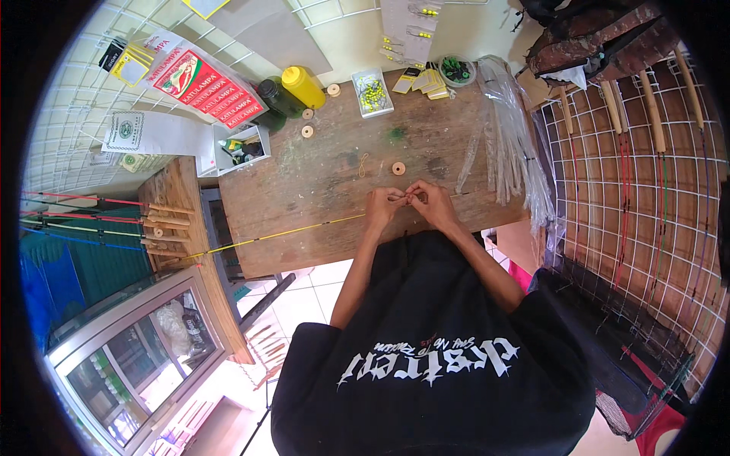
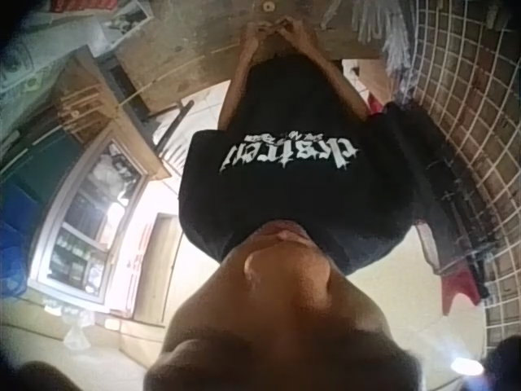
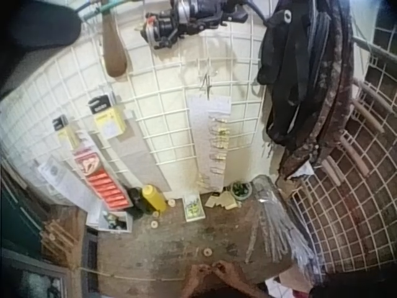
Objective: Assembling or repairing a fishing rod by measuring the rod blank and attaching small components.
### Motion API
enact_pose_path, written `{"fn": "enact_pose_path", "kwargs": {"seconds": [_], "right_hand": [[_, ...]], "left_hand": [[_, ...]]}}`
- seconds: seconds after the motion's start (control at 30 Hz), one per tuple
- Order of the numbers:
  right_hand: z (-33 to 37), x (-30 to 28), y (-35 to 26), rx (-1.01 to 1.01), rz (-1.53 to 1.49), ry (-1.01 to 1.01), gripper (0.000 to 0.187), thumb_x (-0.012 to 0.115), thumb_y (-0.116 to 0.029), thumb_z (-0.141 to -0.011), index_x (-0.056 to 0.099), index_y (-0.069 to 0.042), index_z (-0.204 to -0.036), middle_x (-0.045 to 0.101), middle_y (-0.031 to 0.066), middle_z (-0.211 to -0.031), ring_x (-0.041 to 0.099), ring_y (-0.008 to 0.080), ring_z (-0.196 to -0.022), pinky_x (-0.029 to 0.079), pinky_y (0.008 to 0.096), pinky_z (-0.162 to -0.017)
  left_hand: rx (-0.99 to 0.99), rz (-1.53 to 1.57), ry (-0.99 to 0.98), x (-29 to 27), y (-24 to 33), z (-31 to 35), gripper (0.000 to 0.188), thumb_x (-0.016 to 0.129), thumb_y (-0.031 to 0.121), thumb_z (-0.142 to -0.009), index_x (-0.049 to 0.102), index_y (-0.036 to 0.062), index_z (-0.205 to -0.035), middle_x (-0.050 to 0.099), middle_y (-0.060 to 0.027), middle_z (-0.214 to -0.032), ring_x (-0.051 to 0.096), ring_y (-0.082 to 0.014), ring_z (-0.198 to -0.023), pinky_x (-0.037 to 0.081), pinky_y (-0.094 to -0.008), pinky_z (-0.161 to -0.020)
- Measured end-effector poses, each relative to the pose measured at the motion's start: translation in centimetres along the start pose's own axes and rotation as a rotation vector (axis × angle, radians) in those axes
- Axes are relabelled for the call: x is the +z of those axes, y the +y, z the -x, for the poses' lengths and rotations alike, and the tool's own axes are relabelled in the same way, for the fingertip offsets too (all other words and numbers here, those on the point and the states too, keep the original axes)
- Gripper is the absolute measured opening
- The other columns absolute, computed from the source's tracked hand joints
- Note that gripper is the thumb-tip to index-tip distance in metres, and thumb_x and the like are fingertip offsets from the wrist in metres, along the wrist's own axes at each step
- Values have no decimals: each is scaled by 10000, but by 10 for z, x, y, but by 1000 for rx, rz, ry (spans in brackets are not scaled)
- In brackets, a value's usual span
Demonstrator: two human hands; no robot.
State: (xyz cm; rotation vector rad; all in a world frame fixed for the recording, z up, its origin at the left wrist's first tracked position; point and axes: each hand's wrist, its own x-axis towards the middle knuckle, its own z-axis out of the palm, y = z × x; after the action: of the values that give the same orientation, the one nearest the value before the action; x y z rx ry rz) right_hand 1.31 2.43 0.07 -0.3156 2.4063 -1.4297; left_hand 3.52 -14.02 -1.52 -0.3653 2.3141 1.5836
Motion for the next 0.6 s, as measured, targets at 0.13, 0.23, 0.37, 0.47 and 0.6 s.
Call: {"fn": "enact_pose_path", "kwargs": {"seconds": [0.13,0.23,0.37,0.47,0.6], "right_hand": [[0,0,-2,-89,113,0,148,666,-89,-799,661,-53,-943,695,70,-784,584,209,-709,478,336,-662],[1,-1,-2,-109,184,18,150,662,-84,-798,657,-43,-942,696,74,-803,587,209,-735,480,338,-694],[0,-3,-2,-115,122,-1,144,655,-77,-802,654,-44,-942,696,80,-825,598,212,-743,486,344,-713],[1,-4,0,-74,122,-29,147,659,-71,-799,652,-53,-944,689,82,-818,598,203,-725,486,338,-699],[3,-2,9,-119,107,44,159,680,-64,-781,636,-53,-933,655,71,-775,548,183,-641,467,325,-642]], "left_hand": [[-22,-67,13,-2,4,3,166,753,145,-765,729,-5,-832,707,-149,-743,694,-174,-684,512,-290,-609],[-18,2,-28,-5,2,4,156,746,139,-759,724,0,-824,701,-145,-732,689,-179,-680,510,-295,-622],[35,-53,-33,-3,-5,3,139,736,127,-757,711,5,-818,703,-123,-731,679,-164,-684,504,-297,-636],[40,-35,-31,-3,0,5,145,737,142,-767,697,13,-819,702,-104,-728,659,-141,-670,493,-288,-631],[27,-31,-22,-4,4,6,147,735,154,-780,692,18,-817,694,-86,-708,624,-118,-631,477,-275,-608]]}}
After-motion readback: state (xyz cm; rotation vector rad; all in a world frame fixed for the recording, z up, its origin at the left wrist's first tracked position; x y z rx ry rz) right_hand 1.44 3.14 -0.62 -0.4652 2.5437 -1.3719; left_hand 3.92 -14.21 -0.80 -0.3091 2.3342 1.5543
